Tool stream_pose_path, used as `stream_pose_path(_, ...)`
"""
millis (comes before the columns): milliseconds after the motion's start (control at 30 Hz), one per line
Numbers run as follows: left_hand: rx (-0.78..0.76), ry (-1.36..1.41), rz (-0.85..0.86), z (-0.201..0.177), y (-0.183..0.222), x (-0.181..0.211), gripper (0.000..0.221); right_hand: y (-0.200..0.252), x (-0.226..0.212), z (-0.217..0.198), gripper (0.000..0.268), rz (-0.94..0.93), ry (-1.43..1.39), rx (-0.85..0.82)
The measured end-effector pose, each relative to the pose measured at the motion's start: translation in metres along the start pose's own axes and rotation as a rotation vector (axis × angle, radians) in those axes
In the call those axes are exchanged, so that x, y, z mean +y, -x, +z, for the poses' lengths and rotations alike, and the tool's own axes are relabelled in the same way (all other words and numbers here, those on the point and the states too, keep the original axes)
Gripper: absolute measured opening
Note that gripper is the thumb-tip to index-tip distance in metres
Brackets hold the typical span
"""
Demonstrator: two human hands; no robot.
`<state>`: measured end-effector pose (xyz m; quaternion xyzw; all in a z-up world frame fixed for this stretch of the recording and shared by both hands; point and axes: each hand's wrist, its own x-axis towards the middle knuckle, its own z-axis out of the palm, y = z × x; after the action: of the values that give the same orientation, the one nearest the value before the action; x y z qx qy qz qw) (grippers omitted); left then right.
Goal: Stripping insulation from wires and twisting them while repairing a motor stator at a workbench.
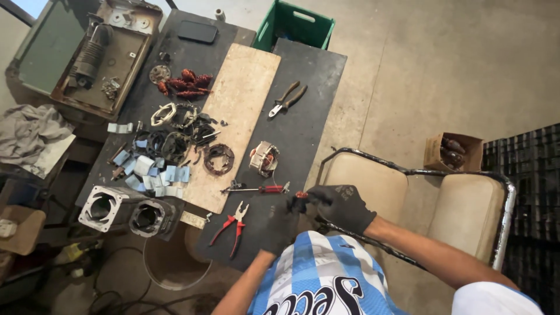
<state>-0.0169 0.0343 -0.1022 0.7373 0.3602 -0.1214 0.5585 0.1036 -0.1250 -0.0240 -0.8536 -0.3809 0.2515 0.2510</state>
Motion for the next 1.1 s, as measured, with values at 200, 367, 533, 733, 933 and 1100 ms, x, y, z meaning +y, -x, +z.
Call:
stream_pose_path(200,0.215,-0.498,0.604,-0.051,0.073,0.051,0.029,0.002,0.034,0.026,0.035,-0.067,0.395,0.024)
stream_pose_path(367,0.307,-0.641,0.731,-0.058,0.057,0.066,0.019,-0.001,0.039,0.038,0.051,-0.507,0.424,0.020)
stream_pose_path(533,0.325,-0.440,0.499,-0.017,-0.023,-0.015,0.016,0.003,-0.001,0.016,0.036,-0.338,0.107,0.040)
stream_pose_path(733,0.531,-0.256,0.724,-0.003,0.020,-0.030,0.022,-0.012,0.032,0.026,0.025,-0.066,0.279,0.030)
stream_pose_path(933,0.354,-0.350,0.679,-0.030,-0.018,-0.007,0.012,-0.006,0.001,0.025,0.027,-0.344,0.422,-0.157)
stream_pose_path(1100,0.215,-0.126,0.708,-0.028,-0.011,-0.005,0.018,-0.029,0.019,0.047,0.020,-0.338,0.304,0.006)
